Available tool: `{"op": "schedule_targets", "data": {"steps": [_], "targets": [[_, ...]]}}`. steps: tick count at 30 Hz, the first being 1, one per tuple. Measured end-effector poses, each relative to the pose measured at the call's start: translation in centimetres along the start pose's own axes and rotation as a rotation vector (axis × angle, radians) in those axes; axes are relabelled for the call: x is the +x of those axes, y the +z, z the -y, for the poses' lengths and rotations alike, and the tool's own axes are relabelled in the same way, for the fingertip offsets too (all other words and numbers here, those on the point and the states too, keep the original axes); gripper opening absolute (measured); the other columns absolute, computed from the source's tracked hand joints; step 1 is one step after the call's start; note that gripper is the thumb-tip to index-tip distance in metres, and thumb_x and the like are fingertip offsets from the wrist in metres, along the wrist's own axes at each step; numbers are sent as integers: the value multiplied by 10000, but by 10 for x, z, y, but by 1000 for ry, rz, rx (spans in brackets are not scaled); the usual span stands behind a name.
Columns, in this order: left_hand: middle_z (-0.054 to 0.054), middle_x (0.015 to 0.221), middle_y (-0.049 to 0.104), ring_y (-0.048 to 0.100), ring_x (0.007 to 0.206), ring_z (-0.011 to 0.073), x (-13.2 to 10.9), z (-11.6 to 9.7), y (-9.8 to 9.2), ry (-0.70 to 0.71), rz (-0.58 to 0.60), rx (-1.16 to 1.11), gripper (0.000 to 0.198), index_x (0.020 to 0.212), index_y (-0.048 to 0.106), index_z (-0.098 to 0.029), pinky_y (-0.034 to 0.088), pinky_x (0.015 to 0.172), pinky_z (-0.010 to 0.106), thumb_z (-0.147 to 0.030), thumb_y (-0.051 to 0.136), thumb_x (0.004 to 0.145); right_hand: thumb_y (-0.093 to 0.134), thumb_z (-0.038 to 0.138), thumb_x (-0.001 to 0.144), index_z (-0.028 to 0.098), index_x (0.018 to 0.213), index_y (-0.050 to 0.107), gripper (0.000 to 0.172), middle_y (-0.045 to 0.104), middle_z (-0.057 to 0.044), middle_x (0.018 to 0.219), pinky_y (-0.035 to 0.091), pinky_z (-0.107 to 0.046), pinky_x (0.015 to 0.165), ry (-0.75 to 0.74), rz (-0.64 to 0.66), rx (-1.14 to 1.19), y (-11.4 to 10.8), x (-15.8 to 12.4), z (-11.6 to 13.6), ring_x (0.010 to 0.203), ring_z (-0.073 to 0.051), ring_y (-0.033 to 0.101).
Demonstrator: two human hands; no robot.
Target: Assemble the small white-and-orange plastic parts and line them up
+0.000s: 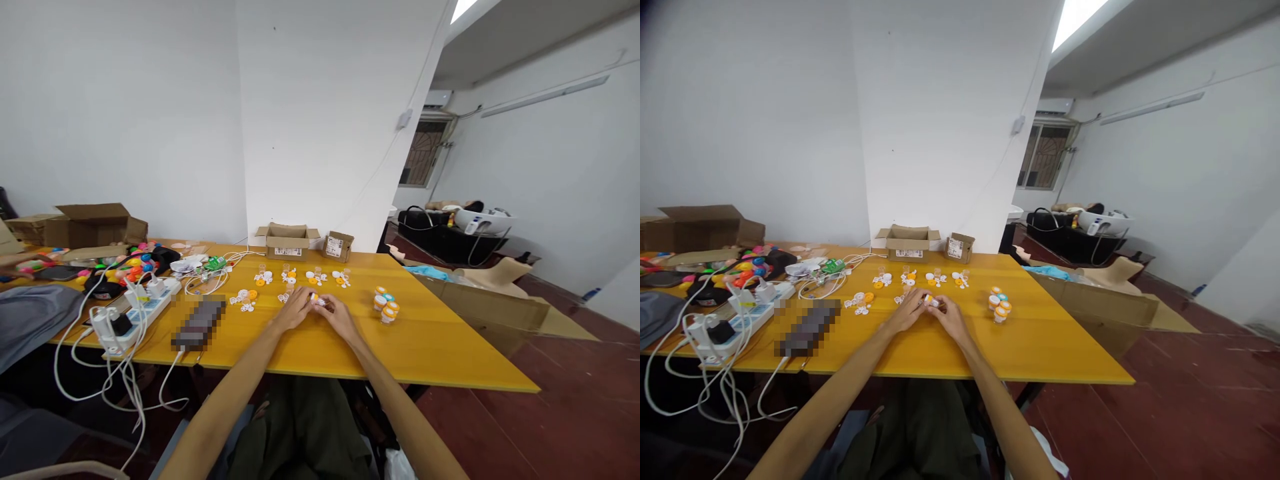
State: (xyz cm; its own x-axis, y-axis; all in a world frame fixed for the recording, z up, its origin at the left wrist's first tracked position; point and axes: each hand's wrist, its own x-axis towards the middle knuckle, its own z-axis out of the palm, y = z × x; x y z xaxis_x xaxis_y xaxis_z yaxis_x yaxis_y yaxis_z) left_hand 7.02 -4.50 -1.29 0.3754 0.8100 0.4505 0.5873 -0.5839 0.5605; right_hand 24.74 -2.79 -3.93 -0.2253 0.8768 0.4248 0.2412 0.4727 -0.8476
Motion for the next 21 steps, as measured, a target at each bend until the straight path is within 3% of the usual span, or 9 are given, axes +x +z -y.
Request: {"op": "schedule_targets", "data": {"steps": [7, 14, 21], "targets": [[67, 1192, 633, 530, 1152, 228, 0, 1, 0, -35, -9, -50, 369, 1235, 601, -257, 411, 1067, 372, -473, 395, 1018, 598, 688, 793, 207, 974, 679, 521, 742, -71, 982, 567, -370, 788, 23, 39, 173, -2, 0, 2, 843, -221, 679], [71, 1158, 635, 547, 1088, 239, 0, 3, 1, 10, -20, -98, 410, 1204, 610, -258, 429, 1043, 398, -533, 378, 1010, 744, 638, 691, 231, 940, 680, 482, 734, -48, 941, 558, -362, 815, 11, -11, 194, -4, 1, -3, 853, -222, 668], [72, 1175, 646, 539, 1125, 252, 2, 0, 0, 47, -32, -84, 426, 1241, 621, -274, 424, 1054, 414, -522, 355, 1017, 773, 609, 678, 237, 960, 677, 477, 736, -50, 966, 561, -367, 816, 28, -11, 215, -3, 1, -3, 865, -228, 673]]}}
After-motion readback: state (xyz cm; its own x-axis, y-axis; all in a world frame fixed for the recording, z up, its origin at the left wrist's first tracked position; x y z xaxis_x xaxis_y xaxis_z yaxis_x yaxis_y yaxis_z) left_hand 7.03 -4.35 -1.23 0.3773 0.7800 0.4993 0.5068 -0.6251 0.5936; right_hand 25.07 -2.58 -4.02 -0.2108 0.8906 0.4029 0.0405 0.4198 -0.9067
